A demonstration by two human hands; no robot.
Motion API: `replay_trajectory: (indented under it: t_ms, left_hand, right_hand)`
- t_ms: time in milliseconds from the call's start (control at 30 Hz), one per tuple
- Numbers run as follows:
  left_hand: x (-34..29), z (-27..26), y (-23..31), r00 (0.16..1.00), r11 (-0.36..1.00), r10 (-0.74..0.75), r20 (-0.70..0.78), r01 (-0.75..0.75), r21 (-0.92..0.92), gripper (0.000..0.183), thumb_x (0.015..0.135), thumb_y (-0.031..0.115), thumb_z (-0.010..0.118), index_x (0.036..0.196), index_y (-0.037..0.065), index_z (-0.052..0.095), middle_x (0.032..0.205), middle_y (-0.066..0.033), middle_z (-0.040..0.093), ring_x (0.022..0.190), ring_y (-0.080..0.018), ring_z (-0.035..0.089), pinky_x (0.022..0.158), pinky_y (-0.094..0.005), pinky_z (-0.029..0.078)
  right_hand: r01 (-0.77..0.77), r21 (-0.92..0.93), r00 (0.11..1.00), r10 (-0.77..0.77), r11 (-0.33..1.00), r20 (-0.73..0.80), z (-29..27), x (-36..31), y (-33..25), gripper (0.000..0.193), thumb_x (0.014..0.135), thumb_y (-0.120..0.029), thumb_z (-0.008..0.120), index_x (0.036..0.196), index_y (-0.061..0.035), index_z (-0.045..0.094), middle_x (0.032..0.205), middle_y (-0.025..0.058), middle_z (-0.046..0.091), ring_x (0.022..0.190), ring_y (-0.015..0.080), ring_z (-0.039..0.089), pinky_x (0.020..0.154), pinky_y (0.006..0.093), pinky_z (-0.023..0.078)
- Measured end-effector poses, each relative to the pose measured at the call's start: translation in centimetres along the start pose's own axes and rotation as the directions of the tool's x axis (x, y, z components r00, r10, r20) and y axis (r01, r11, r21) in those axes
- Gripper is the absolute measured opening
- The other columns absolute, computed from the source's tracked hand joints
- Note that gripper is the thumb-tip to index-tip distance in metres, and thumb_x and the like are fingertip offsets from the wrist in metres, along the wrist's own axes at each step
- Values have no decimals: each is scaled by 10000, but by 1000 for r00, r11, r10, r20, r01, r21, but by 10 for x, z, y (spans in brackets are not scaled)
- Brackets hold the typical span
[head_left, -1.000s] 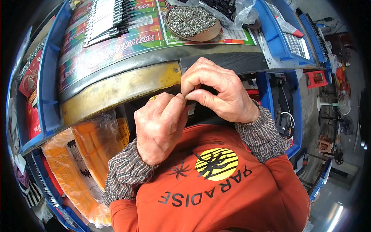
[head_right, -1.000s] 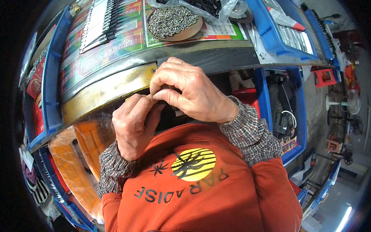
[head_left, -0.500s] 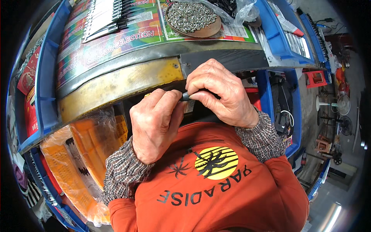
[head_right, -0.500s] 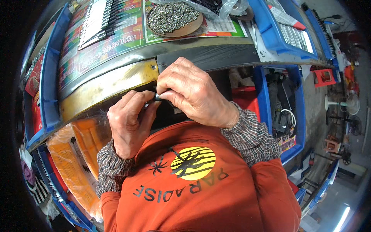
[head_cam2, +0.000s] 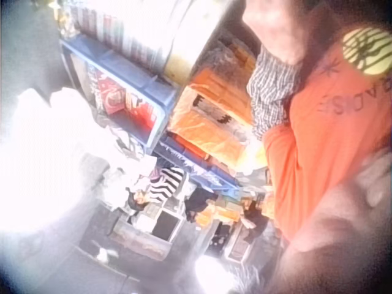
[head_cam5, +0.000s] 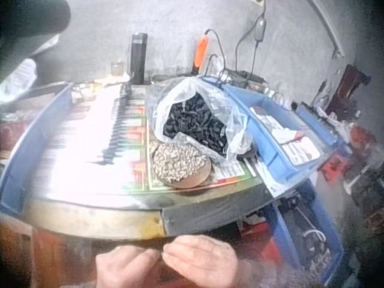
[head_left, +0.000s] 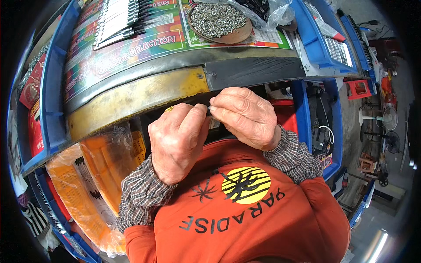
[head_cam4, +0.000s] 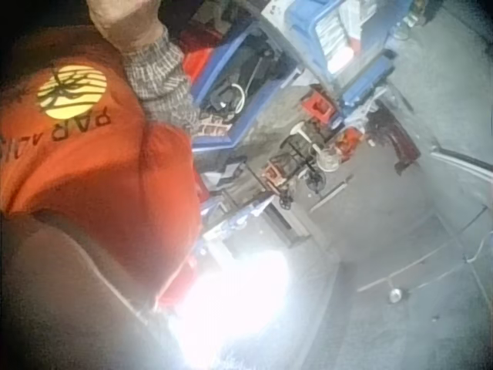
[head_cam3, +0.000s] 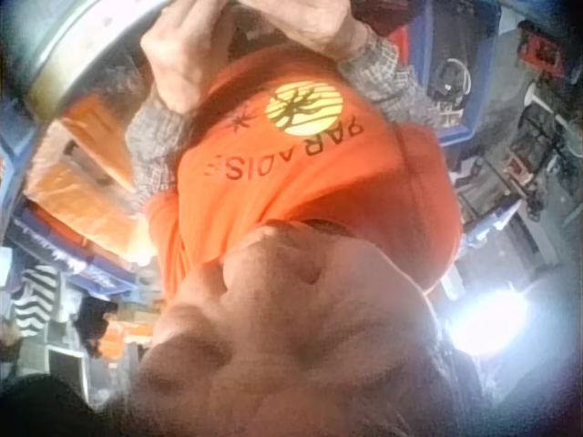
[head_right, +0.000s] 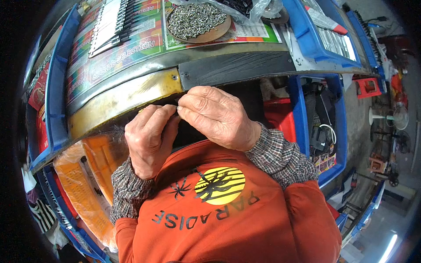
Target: The person assembles small plastic parts by hand at a workstation, taking pins from bins and trays and fitting them together.
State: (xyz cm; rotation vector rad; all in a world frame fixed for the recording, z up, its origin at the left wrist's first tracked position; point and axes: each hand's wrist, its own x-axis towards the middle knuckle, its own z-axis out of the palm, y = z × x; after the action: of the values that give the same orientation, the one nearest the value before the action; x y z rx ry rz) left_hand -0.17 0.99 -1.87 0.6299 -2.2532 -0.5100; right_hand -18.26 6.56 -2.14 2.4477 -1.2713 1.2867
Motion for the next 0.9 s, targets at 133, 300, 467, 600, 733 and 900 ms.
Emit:
replay_trajectory:
  t_ms: [133,300,467,600,733,900]
  left_hand:
    - [0,4,0,1000,1000,10,-7,-10,15,227,698,12,703,901,36,605,700,-81,533,606,-261,570,511,-355,470]
    - [2,3,4,996,997,-56,64,53,55,206,721,-29,711,903,20,628,734,-111,590,650,-282,603,573,-362,489]
    - [3,4,5,997,999,-32,68,30,25,208,718,-26,718,901,19,628,735,-111,590,641,-284,603,561,-358,488]
    - [2,7,6,998,999,-28,64,26,28,209,715,-26,720,898,19,628,736,-113,593,642,-286,605,559,-358,488]
    - [1,8,4,997,999,-33,73,31,26,210,715,-25,719,897,19,625,741,-115,593,651,-289,605,572,-363,490]
    - [0,8,4,993,998,-53,104,48,42,209,713,-24,718,894,19,622,746,-119,594,654,-292,602,577,-366,489]
  right_hand:
    - [8,-4,1000,-7,1000,16,-1,-5,1,337,604,53,728,934,41,662,956,143,657,862,295,660,726,349,569]
    - [-51,5,999,51,999,-9,2,-13,2,341,608,74,716,944,45,663,994,158,656,895,307,665,752,358,576]
    - [-17,-36,999,18,999,43,-6,-12,0,350,620,79,707,966,58,660,1015,169,654,926,314,665,774,372,578]
    - [-7,-65,999,10,998,52,-5,-20,2,313,677,7,676,985,57,655,1049,175,643,943,317,658,777,382,571]
    - [22,-96,999,-20,995,25,0,-23,-2,309,720,-57,644,1009,53,647,1063,176,636,957,318,652,770,387,562]
    - [-26,-72,999,29,997,34,2,-25,2,287,667,69,696,952,64,659,1017,179,650,925,319,668,768,375,581]
